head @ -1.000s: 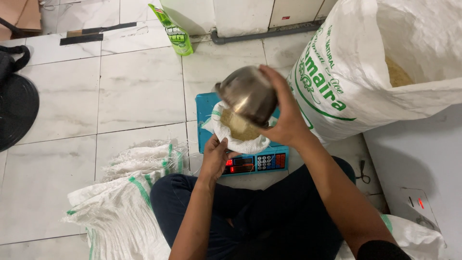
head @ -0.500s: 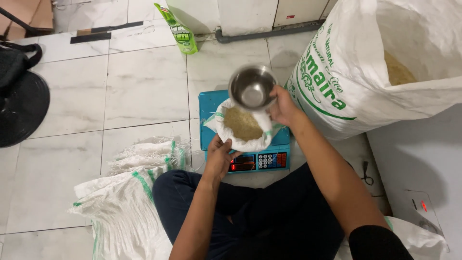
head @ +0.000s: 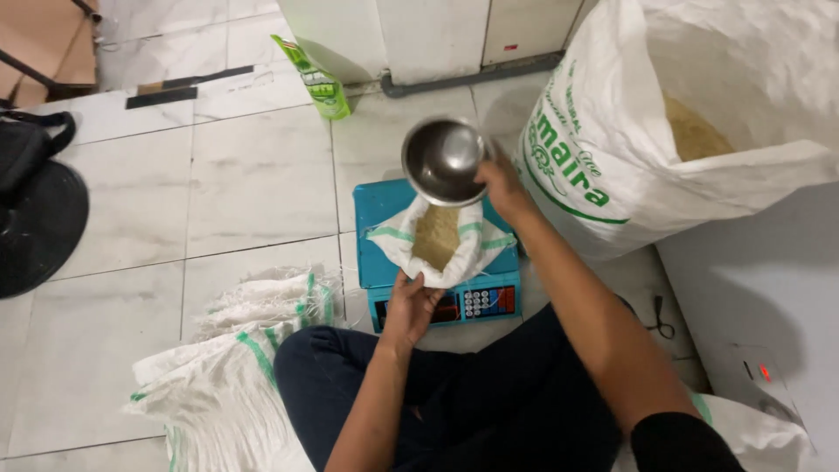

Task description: The person scoops rice from a large sack into a small white bag placed on a digital scale. They repeatedly add rice using a metal bowl until the target weight is reached, then lift the filled bag from the scale.

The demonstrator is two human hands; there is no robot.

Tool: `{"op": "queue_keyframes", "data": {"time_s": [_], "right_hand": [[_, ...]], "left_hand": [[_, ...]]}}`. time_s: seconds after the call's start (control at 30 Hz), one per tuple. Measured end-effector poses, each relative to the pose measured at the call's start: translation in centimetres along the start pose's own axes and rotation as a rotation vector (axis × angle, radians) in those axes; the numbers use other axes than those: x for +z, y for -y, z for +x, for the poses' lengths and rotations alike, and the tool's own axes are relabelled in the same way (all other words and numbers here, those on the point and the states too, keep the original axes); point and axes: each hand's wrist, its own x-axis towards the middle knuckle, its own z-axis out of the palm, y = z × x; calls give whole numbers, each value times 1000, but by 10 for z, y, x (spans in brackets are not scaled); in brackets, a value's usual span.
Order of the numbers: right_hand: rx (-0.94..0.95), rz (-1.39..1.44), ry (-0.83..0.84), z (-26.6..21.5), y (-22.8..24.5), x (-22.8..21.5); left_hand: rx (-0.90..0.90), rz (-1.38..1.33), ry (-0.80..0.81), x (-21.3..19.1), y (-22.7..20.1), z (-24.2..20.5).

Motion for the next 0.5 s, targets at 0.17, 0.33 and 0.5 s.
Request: {"op": "queue_keyframes", "data": {"time_s": [0.17, 0.33, 0.5], "right_hand": [[-727, -180, -323, -19, -32, -166], [-512, -482, -660, -95, 180, -282], [-207, -703, -450, 20, 126, -313]], "left_hand": [[24, 442, -208, 13, -18, -11], [602, 1114, -405, 54, -1, -31], [1415, 1658, 627, 207, 4, -75]]}}
